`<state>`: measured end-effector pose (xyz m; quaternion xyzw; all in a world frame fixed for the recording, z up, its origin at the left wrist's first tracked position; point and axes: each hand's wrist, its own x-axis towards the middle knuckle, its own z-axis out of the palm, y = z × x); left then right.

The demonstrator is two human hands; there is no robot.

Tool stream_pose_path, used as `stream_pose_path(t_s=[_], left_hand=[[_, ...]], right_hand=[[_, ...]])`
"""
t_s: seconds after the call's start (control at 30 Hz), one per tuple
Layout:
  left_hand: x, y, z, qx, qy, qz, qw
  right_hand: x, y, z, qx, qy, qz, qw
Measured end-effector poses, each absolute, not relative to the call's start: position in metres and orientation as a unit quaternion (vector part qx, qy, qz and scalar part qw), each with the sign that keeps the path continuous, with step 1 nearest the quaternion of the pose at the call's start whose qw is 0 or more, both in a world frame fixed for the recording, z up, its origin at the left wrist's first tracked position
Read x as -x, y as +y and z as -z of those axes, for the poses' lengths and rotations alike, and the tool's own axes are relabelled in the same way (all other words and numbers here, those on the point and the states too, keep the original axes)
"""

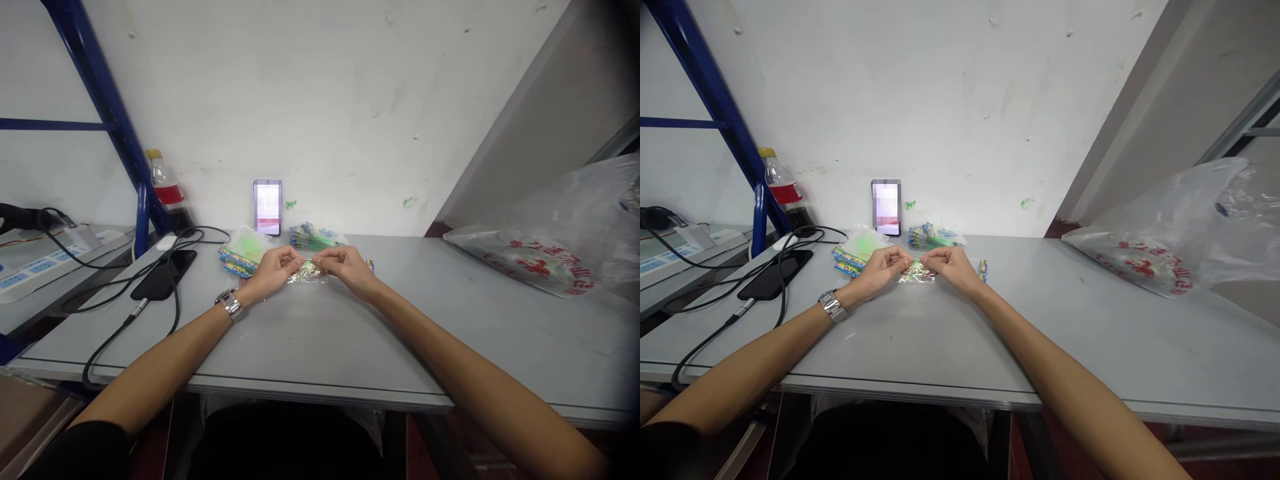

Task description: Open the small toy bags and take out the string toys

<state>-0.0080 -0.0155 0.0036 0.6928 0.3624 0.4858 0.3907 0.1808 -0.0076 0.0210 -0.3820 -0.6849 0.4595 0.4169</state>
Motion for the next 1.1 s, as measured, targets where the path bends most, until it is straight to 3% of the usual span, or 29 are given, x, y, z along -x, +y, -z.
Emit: stream_pose_path(t_s=[0.23, 0.57, 0.77, 0.97, 1.1], left_hand=[[0.009, -0.012, 0.0, -0.687, 0.36, -0.497, 0.389], [0.007, -0.007, 0.005, -0.621, 0.371, -0.502, 0.474], [0.006, -0.006, 0.004, -0.612, 0.367, -0.527, 0.462], [0.006, -0.006, 0.003, -0.59, 0.391, -0.538, 0.457], [0.007, -0.004, 0.005, -0.59, 0.401, -0.541, 0.446]], right_hand=[[-0.182, -0.008, -0.023, 0.398, -0.682, -0.445, 0.422], [-0.183, -0.003, -0.018, 0.397, -0.653, -0.462, 0.45], [-0.18, -0.009, -0.024, 0.385, -0.646, -0.517, 0.409], [-0.186, 0.0, -0.022, 0.501, -0.61, -0.356, 0.499], [-0.196, 0.003, -0.018, 0.589, -0.677, -0.168, 0.409]])
